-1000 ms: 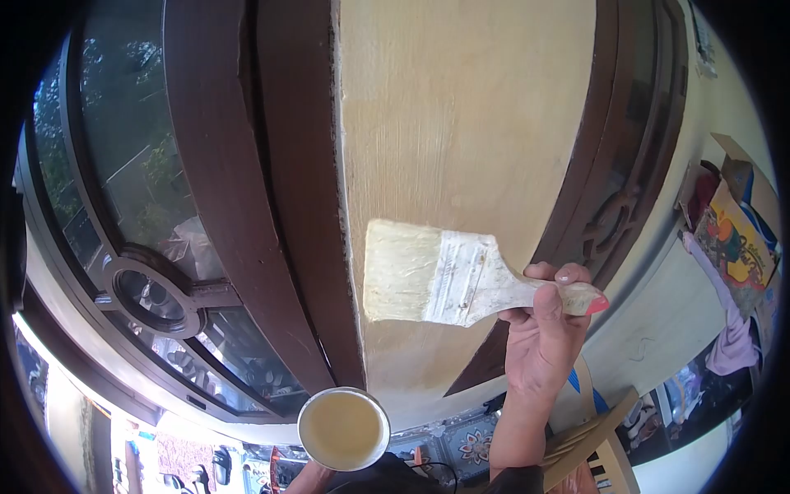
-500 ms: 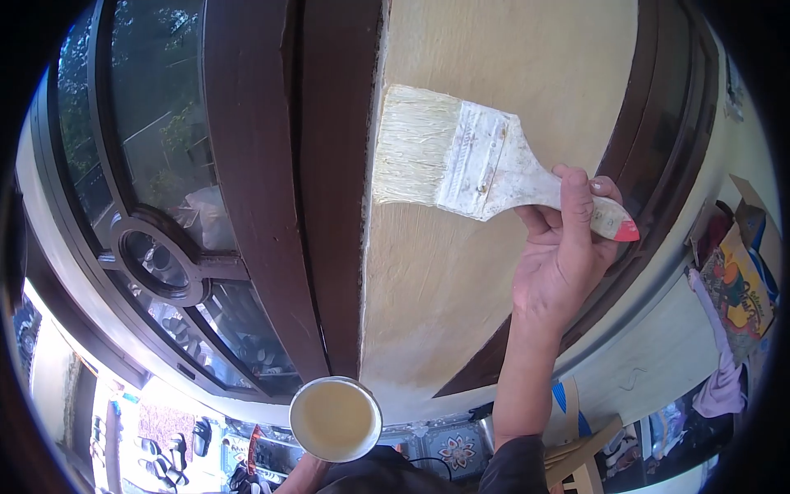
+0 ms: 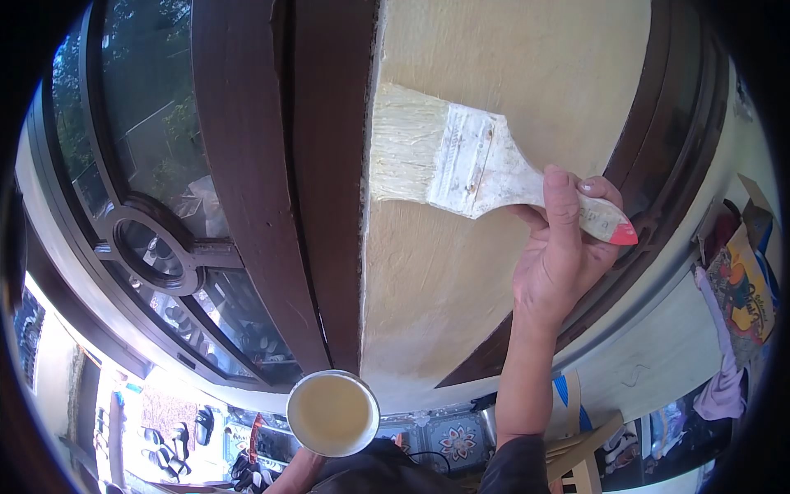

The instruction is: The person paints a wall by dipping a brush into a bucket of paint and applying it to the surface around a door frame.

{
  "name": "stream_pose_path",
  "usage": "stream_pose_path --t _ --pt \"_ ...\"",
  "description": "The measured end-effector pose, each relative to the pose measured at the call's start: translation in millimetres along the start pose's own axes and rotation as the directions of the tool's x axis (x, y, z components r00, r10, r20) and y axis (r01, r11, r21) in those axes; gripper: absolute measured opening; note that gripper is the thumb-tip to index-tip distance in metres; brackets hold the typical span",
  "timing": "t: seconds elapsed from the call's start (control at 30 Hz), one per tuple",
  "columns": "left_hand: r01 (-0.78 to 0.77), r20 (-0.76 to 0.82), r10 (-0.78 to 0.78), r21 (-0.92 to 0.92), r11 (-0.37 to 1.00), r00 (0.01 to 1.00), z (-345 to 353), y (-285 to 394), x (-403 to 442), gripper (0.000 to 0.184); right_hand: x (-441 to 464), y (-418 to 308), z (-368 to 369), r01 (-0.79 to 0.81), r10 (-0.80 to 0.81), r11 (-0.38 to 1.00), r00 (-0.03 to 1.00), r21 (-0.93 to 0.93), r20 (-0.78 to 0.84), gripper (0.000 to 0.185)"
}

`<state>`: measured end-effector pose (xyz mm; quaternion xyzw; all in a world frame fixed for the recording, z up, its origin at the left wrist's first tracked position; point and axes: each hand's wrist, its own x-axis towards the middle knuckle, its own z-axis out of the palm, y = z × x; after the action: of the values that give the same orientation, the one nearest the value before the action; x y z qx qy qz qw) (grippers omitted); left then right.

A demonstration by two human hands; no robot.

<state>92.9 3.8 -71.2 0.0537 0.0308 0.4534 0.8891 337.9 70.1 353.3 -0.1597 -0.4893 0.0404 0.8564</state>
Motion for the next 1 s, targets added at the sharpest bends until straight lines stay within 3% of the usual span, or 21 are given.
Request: stream_pose_path --t 0.23,0.33,0.4,0.8,0.83,0.9,1.0 --pt "-0.028 -0.001 0.028 0.0 1.0 1.0 -5.5 2.5 -1.7 0.052 -12.9 1.4 -9.3 -0.007 0.007 0.999 1.0 -0.038 -0.014 0.019" --pt "-0.029 -0.005 0.029 0.003 1.0 1.0 -5.1 0.9 -1.8 0.052 -18.5 2.6 -22.6 0.043 -0.038 0.997 0.996 -0.062 0.078 0.021" --pt "-0.032 -0.012 0.032 0.004 0.999 0.999 -5.0 0.5 -1.1 0.052 -23.9 3.4 -30.5 0.113 -0.102 0.972 0.993 -0.205 0.064 0.024" --pt "-0.038 -0.014 0.038 -0.011 0.999 0.999 -11.3 -0.5 -3.8 0.053 -69.2 -8.3 -56.8 0.055 0.022 0.903 0.985 -0.427 0.173 0.032" --pt "-0.041 -0.016 0.041 -0.012 0.999 0.999 -12.4 -0.2 -3.8 0.053 -70.3 -11.5 -56.7 0.053 0.023 0.902 0.985 -0.428 0.172 0.032" --pt "-0.042 -0.014 0.042 -0.011 0.999 0.999 -12.2 0.3 -4.0 0.053 -69.7 -18.9 -54.4 -0.157 0.234 0.908 0.959 -0.389 0.159 0.032" --pt "-0.046 -0.015 0.046 -0.006 0.999 0.999 -12.7 2.1 -4.5 0.053 -61.6 -15.5 -53.4 -0.108 0.134 0.964 0.986 -0.244 0.094 0.03"
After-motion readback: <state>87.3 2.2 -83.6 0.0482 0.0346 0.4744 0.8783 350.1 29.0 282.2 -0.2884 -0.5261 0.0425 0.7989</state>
